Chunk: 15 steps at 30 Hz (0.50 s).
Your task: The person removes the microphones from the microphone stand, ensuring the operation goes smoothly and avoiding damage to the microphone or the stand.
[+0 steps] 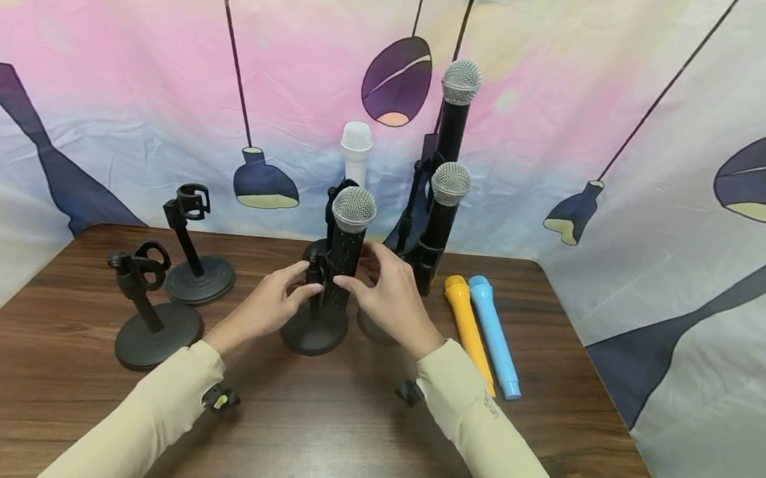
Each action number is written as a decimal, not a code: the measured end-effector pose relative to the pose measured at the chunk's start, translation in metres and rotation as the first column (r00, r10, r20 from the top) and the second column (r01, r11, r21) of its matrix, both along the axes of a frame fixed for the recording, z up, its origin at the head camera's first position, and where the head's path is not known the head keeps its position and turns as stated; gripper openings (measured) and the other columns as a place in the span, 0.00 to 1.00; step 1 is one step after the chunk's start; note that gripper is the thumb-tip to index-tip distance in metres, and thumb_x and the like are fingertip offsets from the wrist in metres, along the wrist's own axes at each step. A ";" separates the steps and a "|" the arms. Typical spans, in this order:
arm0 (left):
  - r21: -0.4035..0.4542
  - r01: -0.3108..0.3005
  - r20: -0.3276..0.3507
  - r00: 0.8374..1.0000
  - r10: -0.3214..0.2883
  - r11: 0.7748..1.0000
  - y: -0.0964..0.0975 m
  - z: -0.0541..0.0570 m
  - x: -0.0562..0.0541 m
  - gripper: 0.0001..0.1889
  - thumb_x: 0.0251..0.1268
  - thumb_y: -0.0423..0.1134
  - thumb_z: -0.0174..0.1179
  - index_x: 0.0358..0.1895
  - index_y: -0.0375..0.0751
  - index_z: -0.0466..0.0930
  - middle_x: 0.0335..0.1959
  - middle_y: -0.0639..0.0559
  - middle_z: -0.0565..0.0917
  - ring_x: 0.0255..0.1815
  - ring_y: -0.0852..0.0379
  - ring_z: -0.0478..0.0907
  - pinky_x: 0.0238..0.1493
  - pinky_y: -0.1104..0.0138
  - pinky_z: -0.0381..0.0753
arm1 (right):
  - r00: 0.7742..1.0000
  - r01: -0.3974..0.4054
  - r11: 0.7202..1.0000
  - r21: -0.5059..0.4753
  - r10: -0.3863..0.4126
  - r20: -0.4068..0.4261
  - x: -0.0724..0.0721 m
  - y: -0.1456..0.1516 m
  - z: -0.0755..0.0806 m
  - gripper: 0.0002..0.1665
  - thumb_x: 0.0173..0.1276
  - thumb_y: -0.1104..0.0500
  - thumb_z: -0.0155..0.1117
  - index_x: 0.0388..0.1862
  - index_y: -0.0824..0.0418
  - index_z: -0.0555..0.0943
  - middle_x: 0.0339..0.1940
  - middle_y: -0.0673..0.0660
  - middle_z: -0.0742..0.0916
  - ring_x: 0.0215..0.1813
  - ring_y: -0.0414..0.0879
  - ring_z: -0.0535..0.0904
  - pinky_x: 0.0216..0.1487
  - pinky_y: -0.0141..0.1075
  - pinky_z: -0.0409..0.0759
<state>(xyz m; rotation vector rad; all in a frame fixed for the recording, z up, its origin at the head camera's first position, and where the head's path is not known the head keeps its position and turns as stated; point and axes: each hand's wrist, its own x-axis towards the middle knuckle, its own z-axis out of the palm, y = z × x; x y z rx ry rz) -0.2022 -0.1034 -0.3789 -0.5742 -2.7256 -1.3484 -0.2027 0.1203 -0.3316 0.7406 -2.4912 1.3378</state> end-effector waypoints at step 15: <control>0.017 0.001 -0.022 1.000 0.000 1.000 -0.005 0.000 0.021 0.18 0.80 0.44 0.54 0.66 0.42 0.73 0.52 0.45 0.85 0.55 0.49 0.82 0.53 0.50 0.80 | 0.989 -0.148 0.975 -0.165 0.147 -0.020 0.001 -0.010 -0.003 0.29 0.65 0.65 0.74 0.63 0.68 0.75 0.50 0.62 0.85 0.52 0.51 0.85 0.53 0.41 0.83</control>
